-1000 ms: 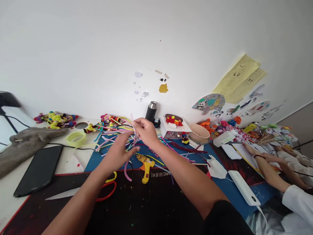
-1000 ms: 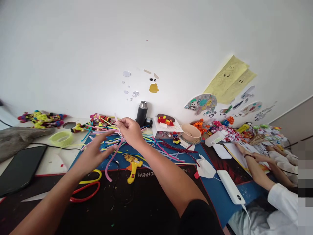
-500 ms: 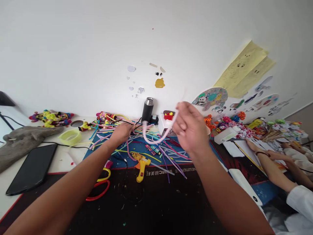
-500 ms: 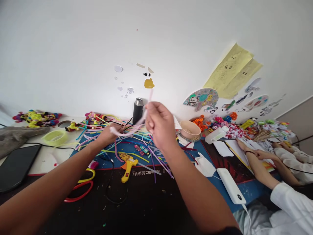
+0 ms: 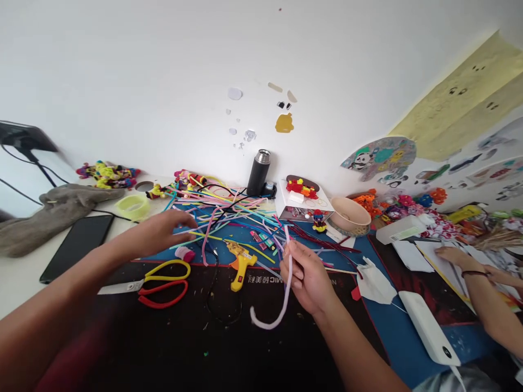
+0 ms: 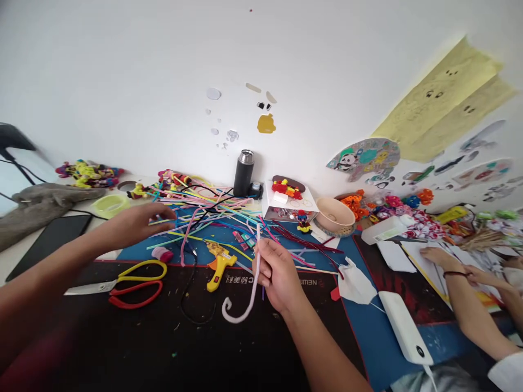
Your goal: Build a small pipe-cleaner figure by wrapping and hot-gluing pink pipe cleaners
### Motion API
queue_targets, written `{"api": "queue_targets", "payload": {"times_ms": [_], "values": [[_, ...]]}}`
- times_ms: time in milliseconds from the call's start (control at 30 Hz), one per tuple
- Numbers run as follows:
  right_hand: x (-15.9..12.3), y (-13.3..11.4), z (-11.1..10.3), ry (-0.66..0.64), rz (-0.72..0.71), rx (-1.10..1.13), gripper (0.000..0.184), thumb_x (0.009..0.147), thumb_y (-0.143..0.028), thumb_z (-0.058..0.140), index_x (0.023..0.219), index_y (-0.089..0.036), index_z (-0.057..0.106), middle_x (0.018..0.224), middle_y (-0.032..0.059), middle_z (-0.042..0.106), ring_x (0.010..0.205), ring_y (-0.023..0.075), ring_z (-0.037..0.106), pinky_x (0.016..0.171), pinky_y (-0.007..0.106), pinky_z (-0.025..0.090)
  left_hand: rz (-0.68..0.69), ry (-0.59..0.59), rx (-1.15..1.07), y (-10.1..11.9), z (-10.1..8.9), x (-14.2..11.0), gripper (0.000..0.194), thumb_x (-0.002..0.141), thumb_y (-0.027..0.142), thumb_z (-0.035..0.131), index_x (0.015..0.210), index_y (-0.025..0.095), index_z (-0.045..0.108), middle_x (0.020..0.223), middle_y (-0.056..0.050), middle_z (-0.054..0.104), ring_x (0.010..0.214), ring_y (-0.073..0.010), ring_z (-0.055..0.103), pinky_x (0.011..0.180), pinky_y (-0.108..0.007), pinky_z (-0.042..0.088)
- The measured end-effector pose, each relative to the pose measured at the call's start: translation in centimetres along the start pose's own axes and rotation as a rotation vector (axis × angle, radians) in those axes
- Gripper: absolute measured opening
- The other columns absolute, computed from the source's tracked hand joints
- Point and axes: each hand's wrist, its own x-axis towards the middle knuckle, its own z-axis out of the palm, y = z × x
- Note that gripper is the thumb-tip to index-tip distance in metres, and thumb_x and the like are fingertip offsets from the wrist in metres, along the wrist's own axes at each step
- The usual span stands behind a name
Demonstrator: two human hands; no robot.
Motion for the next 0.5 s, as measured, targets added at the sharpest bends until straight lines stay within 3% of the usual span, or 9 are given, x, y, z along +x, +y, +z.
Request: {"api": "queue_targets", "payload": {"times_ms": [100,200,333,500], "values": [[0.0,1.8,-0.5,-0.039,0.054,0.040,0.035,0.096,-0.047,0.078,0.080,-0.020,0.064,0.049,-0.0104,0.035,0.040,0.0063,0.025,0.041,0.021,0.018,-0.048,-0.087,-0.129,0.2,0.8,-2.8,0.035,0.059,0.015,0.099,0.087,0.024,0.080,0.093,-0.004,0.079,0.091,-0.0298,0.071,0.079,-0.030,0.052],[0.1,3.1,-0.2,-0.042,0.053,0.053,0.036,0.095,-0.047,0.079,0.079,-0.019,0.062,0.050,-0.0097,0.038,0.039,0.0060,0.028,0.041,0.021,0.021,-0.149,-0.067,-0.293,-0.1,2.4,-3.7,0.043,0.047,0.000,0.095,0.076,0.027,0.079,0.086,-0.004,0.078,0.089,-0.0329,0.068,0.080,-0.033,0.051],[0.1,3.9,0.7,-0.028,0.041,0.045,0.037,0.090,-0.047,0.083,0.078,-0.019,0.063,0.049,-0.0092,0.042,0.038,0.0054,0.029,0.040,0.020,0.021,-0.175,-0.073,-0.292,-1.0,3.4,-3.7,0.038,0.053,-0.005,0.093,0.074,0.023,0.078,0.086,-0.005,0.077,0.088,-0.0295,0.067,0.074,-0.027,0.047],[0.0,4.8,0.6,-0.001,0.054,0.028,0.042,0.086,-0.050,0.085,0.073,-0.019,0.060,0.050,-0.0080,0.044,0.038,0.0056,0.033,0.039,0.021,0.019,-0.210,-0.096,-0.219,-1.0,2.0,-3.8,0.030,0.059,0.004,0.098,0.073,0.024,0.080,0.075,0.000,0.074,0.074,-0.0247,0.060,0.064,-0.022,0.039]]}}
